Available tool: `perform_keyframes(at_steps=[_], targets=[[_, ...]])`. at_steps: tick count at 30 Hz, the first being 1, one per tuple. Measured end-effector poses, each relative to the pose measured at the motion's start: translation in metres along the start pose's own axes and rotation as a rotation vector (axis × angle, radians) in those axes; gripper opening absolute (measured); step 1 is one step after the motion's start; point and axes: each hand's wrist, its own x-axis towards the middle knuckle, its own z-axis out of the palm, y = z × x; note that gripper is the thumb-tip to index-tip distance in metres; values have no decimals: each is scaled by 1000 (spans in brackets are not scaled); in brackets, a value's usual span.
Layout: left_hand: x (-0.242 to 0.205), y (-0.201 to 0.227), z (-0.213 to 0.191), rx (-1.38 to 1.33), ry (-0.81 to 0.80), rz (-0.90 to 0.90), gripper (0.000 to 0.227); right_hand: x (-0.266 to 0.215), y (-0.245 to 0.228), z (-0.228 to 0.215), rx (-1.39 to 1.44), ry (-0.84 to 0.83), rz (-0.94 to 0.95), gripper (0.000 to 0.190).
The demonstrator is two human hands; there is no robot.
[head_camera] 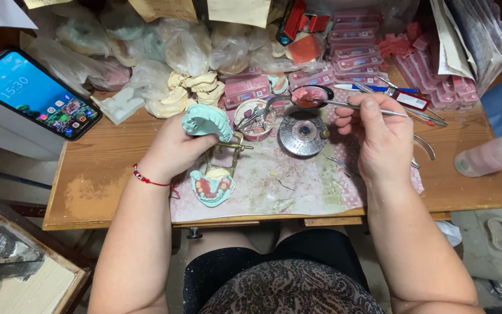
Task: The person uses a rotary tool to shape a small pink object, then places it into a dental mold. They use a metal tool to apply and smooth pink material onto the teeth of the mold, adjusting the fit and smoothing the surface.
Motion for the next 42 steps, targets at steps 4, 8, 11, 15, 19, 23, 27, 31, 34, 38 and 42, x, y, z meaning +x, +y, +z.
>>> perform_keyframes(at_steps=[4, 8, 11, 15, 19, 23, 27, 31, 34, 38, 42], targets=[[-2, 15, -1, -24, 1, 34, 25, -1, 1, 1, -3, 2, -9, 27], [-1, 18, -1, -21, 3, 36, 23, -2, 2, 1, -13, 5, -15, 27], [-1, 16, -1, -23, 6, 36, 23, -3, 2, 2, -9, 3, -20, 27], [-1, 15, -1, -39, 5, 38, 22, -4, 5, 0, 21, -17, -12, 26], [-1, 8, 1, -50, 7, 40, 23, -7, 3, 0, 69, -22, 16, 26], [0, -4, 3, -70, 17, 48, 22, -7, 2, -5, 144, -15, 60, 29], [1, -9, 4, -71, 38, 42, 23, -8, -1, -5, 137, 9, 28, 29], [1, -2, 4, -66, 41, 42, 22, -7, 8, -13, 43, 15, -64, 29], [0, 2, 3, -57, 44, 42, 22, -11, 4, -10, -70, -8, -197, 28], [0, 7, 2, -53, 51, 50, 21, -15, -4, -10, -277, -78, -423, 26], [0, 6, 2, -64, 39, 58, 20, -14, 11, -10, -76, -29, -268, 28]])
